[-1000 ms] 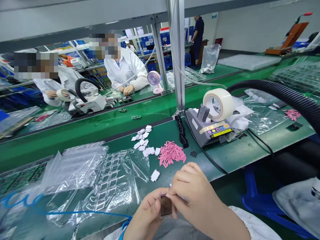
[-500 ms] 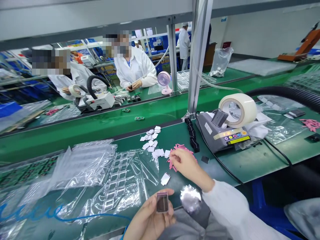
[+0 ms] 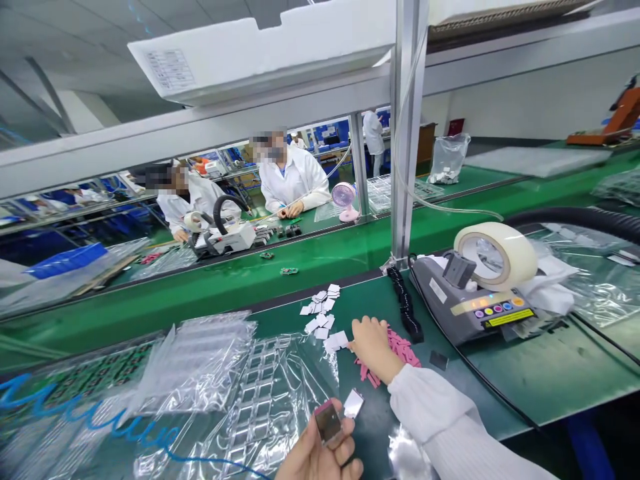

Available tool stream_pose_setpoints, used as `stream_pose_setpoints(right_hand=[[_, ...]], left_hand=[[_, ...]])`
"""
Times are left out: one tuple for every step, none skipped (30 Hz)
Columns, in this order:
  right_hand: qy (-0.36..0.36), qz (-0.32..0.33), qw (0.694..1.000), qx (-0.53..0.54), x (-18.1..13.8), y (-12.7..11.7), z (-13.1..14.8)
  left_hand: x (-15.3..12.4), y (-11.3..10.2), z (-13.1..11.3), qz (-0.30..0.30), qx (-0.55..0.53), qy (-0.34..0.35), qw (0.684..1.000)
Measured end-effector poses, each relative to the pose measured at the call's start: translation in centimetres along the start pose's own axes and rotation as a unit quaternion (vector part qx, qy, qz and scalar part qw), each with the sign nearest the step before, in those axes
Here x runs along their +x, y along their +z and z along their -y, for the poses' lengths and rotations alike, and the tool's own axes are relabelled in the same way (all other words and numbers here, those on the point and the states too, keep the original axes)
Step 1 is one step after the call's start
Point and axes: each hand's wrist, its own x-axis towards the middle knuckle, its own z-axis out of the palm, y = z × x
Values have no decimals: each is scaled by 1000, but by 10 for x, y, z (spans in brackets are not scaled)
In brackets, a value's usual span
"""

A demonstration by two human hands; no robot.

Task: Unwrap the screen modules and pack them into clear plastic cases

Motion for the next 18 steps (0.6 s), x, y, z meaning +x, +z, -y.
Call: stream_pose_setpoints(right_hand=[[2, 5, 1000, 4, -1, -1, 0], [2, 10, 1000, 11, -1, -3, -1], [0, 13, 1000, 22, -1, -4, -1], [-2, 16, 999, 36, -1, -5, -1], [-6, 15, 998, 53, -1, -6, -2], [-12, 13, 997, 74, -2, -7, -3], [-18, 8, 995, 98, -3, -9, -4], [-25, 1, 992, 125, -6, -10, -6], [-34, -7, 987, 155, -10, -11, -8], [-44, -15, 981, 188, -15, -13, -11], [-55, -24, 973, 224, -23, -14, -14], [-65, -30, 962, 263, -32, -16, -18], [-72, -35, 950, 303, -42, -17, -21], [-76, -38, 936, 342, -52, -17, -24], [-73, -39, 922, 378, -63, -17, -27], [-65, -38, 908, 411, -74, -17, -30], [-52, -38, 896, 440, -83, -17, -33], [-36, -38, 884, 465, -91, -17, -35]], left_hand=[[2, 0, 2, -2, -6, 3, 1000], [3, 1, 3, -4, -12, 5, 1000], [4, 2, 4, -6, -15, 5, 1000], [5, 4, 4, -8, -17, 5, 1000], [6, 6, 4, -10, -20, 4, 1000], [7, 9, 3, -12, -23, 1, 1000], [8, 11, 2, -15, -27, -2, 1000], [8, 13, 1, -18, -33, -6, 999], [9, 15, 0, -24, -39, -7, 999], [9, 15, -1, -31, -45, -4, 999], [10, 16, -1, -39, -47, 2, 998], [11, 15, 0, -48, -46, 11, 998], [12, 15, 1, -57, -43, 20, 997], [14, 14, 4, -66, -37, 27, 997], [16, 13, 6, -74, -31, 33, 996], [18, 13, 9, -80, -24, 36, 996], [21, 13, 13, -84, -18, 36, 996], [24, 14, 16, -85, -11, 35, 996]])
